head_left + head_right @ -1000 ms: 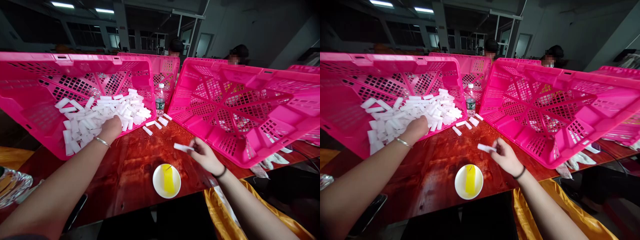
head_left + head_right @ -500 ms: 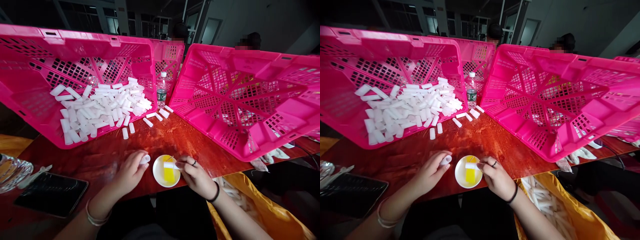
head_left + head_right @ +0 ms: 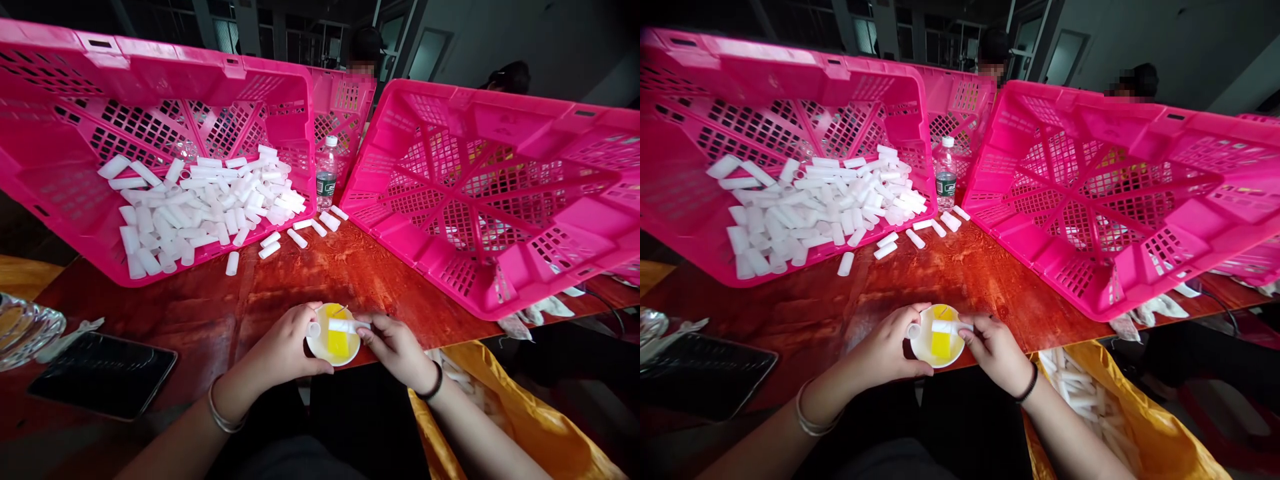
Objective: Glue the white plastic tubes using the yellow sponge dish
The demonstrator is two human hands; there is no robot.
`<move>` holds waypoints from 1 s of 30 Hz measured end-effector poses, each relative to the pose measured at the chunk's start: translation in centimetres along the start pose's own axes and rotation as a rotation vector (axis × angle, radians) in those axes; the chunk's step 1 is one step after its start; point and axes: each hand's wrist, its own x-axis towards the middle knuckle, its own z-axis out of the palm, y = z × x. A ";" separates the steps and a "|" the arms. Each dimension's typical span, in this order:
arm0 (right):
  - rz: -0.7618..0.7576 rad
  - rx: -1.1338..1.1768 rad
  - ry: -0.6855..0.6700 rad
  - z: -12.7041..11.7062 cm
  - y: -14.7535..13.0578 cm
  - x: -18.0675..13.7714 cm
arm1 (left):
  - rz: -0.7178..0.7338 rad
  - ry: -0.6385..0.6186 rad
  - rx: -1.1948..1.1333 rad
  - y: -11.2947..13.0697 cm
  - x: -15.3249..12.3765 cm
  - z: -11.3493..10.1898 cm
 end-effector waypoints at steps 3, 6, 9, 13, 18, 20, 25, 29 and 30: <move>-0.094 -0.106 0.049 0.3 0.0 0.1 | 0.010 0.008 0.000 0.1 -0.1 0.0; -0.106 -0.075 0.052 0.3 0.1 0.2 | 0.001 0.000 -0.005 0.3 0.0 -0.1; -0.002 -0.033 0.019 0.1 0.1 0.2 | -0.001 -0.023 0.000 0.3 0.1 -0.2; -0.220 -0.215 0.031 -0.2 0.4 0.0 | 0.049 -0.041 0.048 0.1 0.2 -0.6; -0.241 -0.036 0.166 0.0 -0.1 0.0 | 0.137 0.076 0.229 0.4 -0.4 -1.6; -0.105 0.171 0.249 0.1 -0.9 0.1 | 0.156 0.080 0.296 0.9 -0.6 -2.1; 0.119 0.406 0.142 -0.5 -3.6 0.8 | 0.311 0.105 0.521 2.6 -0.9 -2.8; 0.183 0.288 0.033 -0.8 -5.7 1.6 | 0.246 0.048 0.537 4.9 -1.0 -2.8; 0.131 0.188 0.060 -0.8 -6.2 1.7 | 0.181 -0.005 0.416 5.6 -1.1 -2.7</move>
